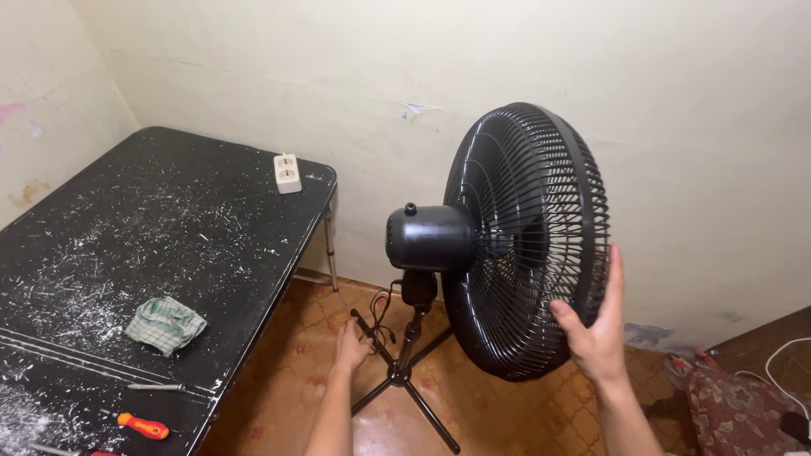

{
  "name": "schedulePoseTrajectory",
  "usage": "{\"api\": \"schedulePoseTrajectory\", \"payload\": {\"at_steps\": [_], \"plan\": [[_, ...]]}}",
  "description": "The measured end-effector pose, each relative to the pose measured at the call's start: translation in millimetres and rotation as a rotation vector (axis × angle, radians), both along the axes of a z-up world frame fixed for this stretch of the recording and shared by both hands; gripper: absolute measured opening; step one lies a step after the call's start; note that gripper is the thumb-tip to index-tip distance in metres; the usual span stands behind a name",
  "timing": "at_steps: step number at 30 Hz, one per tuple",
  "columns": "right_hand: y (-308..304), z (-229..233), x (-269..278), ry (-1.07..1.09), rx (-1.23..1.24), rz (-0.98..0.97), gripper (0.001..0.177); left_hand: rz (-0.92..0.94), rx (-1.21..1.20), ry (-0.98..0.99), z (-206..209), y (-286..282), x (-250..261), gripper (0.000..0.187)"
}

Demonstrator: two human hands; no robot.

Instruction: The person assembles a standing fan by attaching the fan blades to the motor hub, then securing the front and rear protective grilles. The person also wipes the rear grille with a cloth and coils the power cord around the stand.

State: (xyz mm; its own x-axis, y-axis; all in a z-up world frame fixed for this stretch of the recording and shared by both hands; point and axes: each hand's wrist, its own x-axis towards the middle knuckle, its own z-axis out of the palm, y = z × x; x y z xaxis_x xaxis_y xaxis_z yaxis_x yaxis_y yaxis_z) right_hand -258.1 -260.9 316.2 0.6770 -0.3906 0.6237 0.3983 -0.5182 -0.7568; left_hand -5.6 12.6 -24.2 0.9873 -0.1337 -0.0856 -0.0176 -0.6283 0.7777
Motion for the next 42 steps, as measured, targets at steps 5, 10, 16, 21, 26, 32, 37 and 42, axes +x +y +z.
{"api": "schedulePoseTrajectory", "payload": {"at_steps": [5,10,16,21,26,32,37,42], "plan": [[-7.6,-5.9,4.6,0.036,0.007,-0.025,0.104,-0.030,0.045,0.036,-17.5,-3.8,4.9,0.090],[-6.9,-9.5,7.2,-0.002,-0.049,-0.103,0.100,-0.058,0.095,0.233,-35.2,-8.1,1.2,0.048],[14.8,-2.8,3.0,-0.141,-0.637,-0.522,0.072,-0.003,-0.088,-0.030,-44.6,6.0,1.2,0.038],[42.7,-14.9,10.3,-0.253,-1.069,-0.625,0.041,0.037,-0.478,0.063,-37.4,25.0,7.8,0.039],[88.9,-37.5,13.6,-0.399,-0.970,0.073,0.038,0.022,-0.962,0.415,-23.1,42.2,-4.0,0.018],[122.2,-120.8,31.1,0.239,-0.587,0.276,0.030,-0.087,-1.153,0.431,-4.0,57.3,-43.7,0.009],[126.2,-163.0,49.8,0.525,-0.270,0.457,0.043,-0.322,-1.234,0.599,40.8,59.8,-77.2,0.031],[126.0,-173.3,70.9,0.617,-0.052,0.470,0.046,-0.381,-1.239,0.649,101.8,49.5,-96.6,0.044]]}}
